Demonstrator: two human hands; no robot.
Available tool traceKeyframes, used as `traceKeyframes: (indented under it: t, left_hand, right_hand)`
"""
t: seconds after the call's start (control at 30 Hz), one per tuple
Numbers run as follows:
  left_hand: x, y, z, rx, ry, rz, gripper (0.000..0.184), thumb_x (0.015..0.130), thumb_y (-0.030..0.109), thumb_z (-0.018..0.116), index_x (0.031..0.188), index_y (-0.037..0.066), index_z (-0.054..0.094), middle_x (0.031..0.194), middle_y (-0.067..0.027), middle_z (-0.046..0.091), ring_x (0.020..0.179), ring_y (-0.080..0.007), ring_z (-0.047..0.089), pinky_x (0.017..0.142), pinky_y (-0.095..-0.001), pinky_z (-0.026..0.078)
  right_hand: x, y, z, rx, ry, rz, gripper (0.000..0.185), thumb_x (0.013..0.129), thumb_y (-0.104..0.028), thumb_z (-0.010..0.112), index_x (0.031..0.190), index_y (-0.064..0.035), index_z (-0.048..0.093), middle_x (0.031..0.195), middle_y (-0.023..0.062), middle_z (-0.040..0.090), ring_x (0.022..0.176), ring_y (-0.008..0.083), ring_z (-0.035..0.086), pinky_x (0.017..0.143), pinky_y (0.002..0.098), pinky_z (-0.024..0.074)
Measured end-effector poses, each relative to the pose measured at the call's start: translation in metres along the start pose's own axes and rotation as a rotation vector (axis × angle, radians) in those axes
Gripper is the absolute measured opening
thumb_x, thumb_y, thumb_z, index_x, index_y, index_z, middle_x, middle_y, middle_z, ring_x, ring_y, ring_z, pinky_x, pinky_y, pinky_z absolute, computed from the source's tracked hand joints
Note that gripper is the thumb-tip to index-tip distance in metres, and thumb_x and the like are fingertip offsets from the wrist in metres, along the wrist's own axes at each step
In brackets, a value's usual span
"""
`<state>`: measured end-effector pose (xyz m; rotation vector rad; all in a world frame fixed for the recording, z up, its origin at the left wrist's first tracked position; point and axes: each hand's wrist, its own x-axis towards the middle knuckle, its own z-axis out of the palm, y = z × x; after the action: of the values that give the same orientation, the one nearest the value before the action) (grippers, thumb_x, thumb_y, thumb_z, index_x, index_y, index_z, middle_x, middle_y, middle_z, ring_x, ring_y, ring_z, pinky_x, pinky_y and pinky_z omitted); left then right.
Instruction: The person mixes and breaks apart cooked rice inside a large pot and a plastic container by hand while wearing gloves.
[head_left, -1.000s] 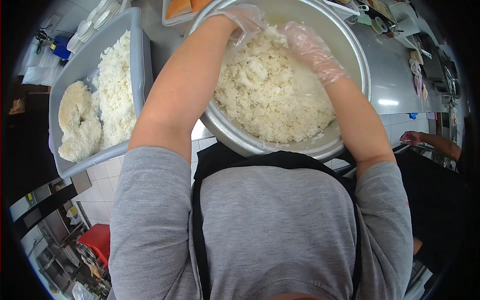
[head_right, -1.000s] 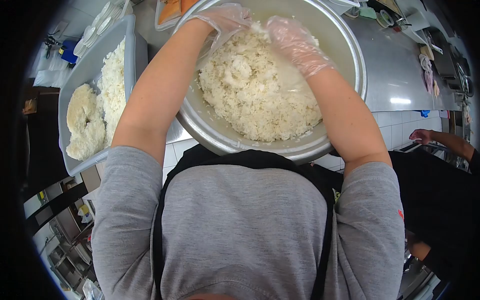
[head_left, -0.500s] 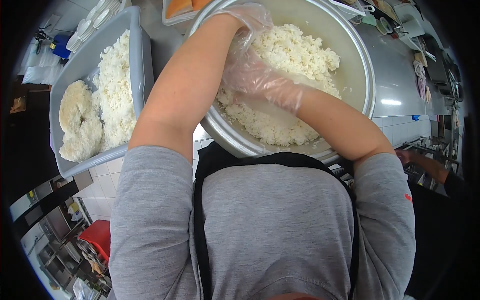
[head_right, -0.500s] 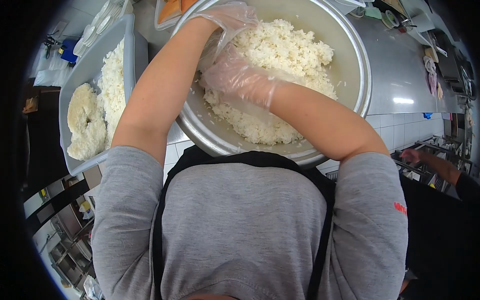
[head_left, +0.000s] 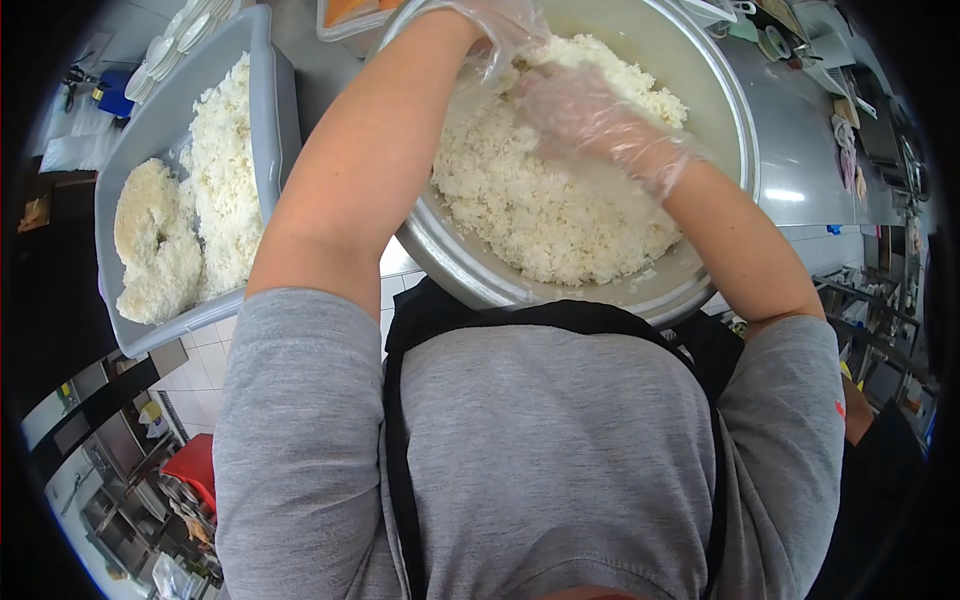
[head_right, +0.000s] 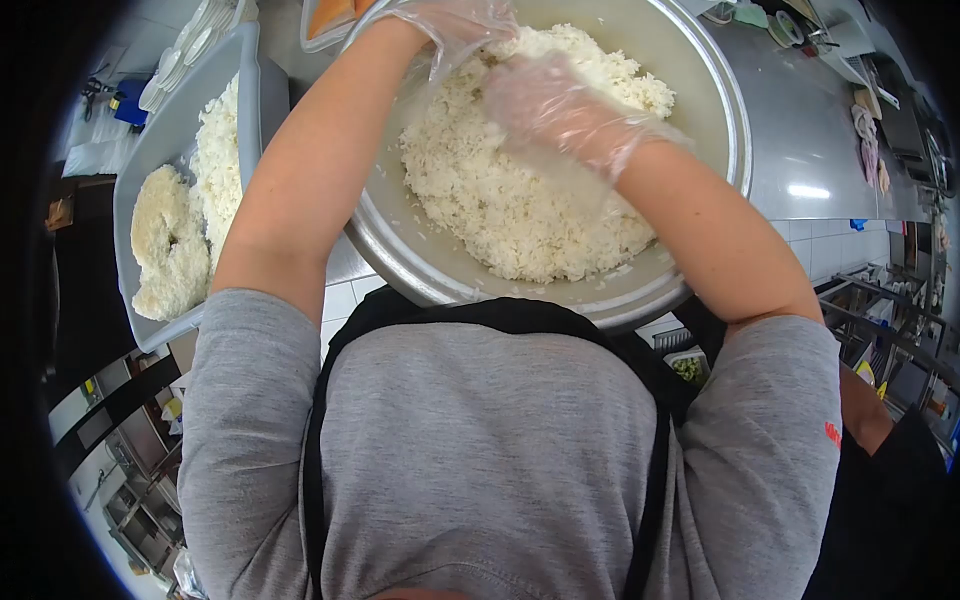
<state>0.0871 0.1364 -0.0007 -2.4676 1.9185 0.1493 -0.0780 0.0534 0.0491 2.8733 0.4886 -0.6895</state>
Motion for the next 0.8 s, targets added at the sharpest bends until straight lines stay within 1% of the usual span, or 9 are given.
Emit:
traceKeyframes:
  t: [0.13, 0.2, 0.27, 0.33, 0.43, 0.57, 0.67, 0.73, 0.8]
  left_hand:
    - [-0.011, 0.006, -0.010, -0.185, -0.017, -0.114, 0.022, 0.083, 0.024, 0.056, 0.085, 0.006, 0.069, 0.079, -0.0160, 0.068, 0.074, -0.0312, 0.066, 0.058, -0.0425, 0.049]
    - [-0.011, 0.007, -0.014, -0.235, -0.023, -0.145, 0.024, 0.083, 0.025, 0.056, 0.086, 0.006, 0.069, 0.080, -0.0165, 0.068, 0.075, -0.0316, 0.066, 0.060, -0.0425, 0.049]
    - [-0.007, 0.006, -0.016, -0.260, -0.030, -0.163, 0.025, 0.084, 0.026, 0.056, 0.087, 0.005, 0.069, 0.081, -0.0170, 0.068, 0.076, -0.0319, 0.066, 0.061, -0.0425, 0.049]
    - [-0.005, 0.005, -0.019, -0.272, -0.048, -0.177, 0.026, 0.084, 0.028, 0.056, 0.089, 0.005, 0.069, 0.082, -0.0175, 0.068, 0.078, -0.0323, 0.066, 0.062, -0.0424, 0.049]
    - [-0.005, 0.006, -0.022, -0.294, -0.058, -0.202, 0.028, 0.084, 0.029, 0.056, 0.091, 0.004, 0.068, 0.084, -0.0182, 0.068, 0.080, -0.0329, 0.066, 0.064, -0.0424, 0.049]
    - [-0.005, 0.008, -0.023, -0.291, -0.116, -0.193, 0.035, 0.085, 0.035, 0.056, 0.095, 0.004, 0.067, 0.088, -0.0198, 0.067, 0.085, -0.0347, 0.065, 0.070, -0.0420, 0.049]
    - [-0.013, 0.016, -0.033, -0.345, -0.078, -0.255, 0.033, 0.084, 0.033, 0.056, 0.092, 0.004, 0.067, 0.088, -0.0201, 0.067, 0.085, -0.0358, 0.065, 0.071, -0.0422, 0.049]
    - [-0.008, 0.011, -0.025, -0.290, -0.062, -0.213, 0.030, 0.084, 0.031, 0.055, 0.091, 0.003, 0.066, 0.087, -0.0206, 0.067, 0.083, -0.0362, 0.065, 0.069, -0.0426, 0.049]
    - [0.000, 0.000, -0.012, -0.247, -0.056, -0.156, 0.029, 0.084, 0.029, 0.055, 0.090, 0.003, 0.066, 0.086, -0.0206, 0.067, 0.081, -0.0359, 0.065, 0.068, -0.0427, 0.049]
  right_hand:
    - [-0.010, 0.048, 0.023, 0.185, 0.232, -0.029, 0.044, 0.072, 0.000, 0.072, 0.113, -0.0174, 0.068, 0.138, 0.0072, 0.050, 0.130, 0.0264, 0.045, 0.112, 0.0382, 0.0375]
    - [0.019, 0.095, 0.088, 0.384, 0.367, -0.055, 0.044, 0.073, -0.005, 0.073, 0.115, -0.0184, 0.067, 0.139, 0.0067, 0.050, 0.129, 0.0271, 0.045, 0.112, 0.0385, 0.0366]
    - [0.018, 0.101, 0.091, 0.583, 0.505, -0.077, 0.043, 0.075, -0.010, 0.073, 0.116, -0.0195, 0.065, 0.140, 0.0062, 0.050, 0.128, 0.0279, 0.046, 0.113, 0.0388, 0.0357]
    - [-0.014, 0.072, 0.030, 0.450, 0.377, 0.052, 0.043, 0.078, -0.022, 0.072, 0.120, -0.0198, 0.063, 0.135, 0.0088, 0.053, 0.127, 0.0280, 0.048, 0.112, 0.0390, 0.0371]
    - [-0.015, 0.086, 0.030, 0.380, 0.447, -0.002, 0.042, 0.081, -0.033, 0.069, 0.121, -0.0207, 0.062, 0.132, 0.0129, 0.054, 0.126, 0.0269, 0.049, 0.109, 0.0402, 0.0398]
    - [-0.033, 0.084, 0.022, 0.256, 0.459, 0.168, 0.048, 0.079, -0.030, 0.072, 0.125, -0.0238, 0.060, 0.130, 0.0145, 0.055, 0.126, 0.0259, 0.049, 0.109, 0.0399, 0.0388]
    - [-0.046, 0.076, 0.018, 0.739, 0.584, 0.078, 0.044, 0.079, -0.019, 0.073, 0.120, -0.0279, 0.060, 0.134, 0.0056, 0.054, 0.124, 0.0258, 0.050, 0.109, 0.0410, 0.0381]
    - [-0.057, 0.047, -0.004, 0.160, 0.099, 0.028, 0.051, 0.078, -0.013, 0.072, 0.126, -0.0204, 0.059, 0.117, 0.0130, 0.061, 0.117, 0.0273, 0.054, 0.105, 0.0412, 0.0432]
    - [-0.039, 0.039, 0.016, 0.111, 0.049, 0.072, 0.048, 0.078, -0.011, 0.071, 0.124, -0.0187, 0.060, 0.117, 0.0130, 0.061, 0.116, 0.0279, 0.054, 0.105, 0.0418, 0.0429]
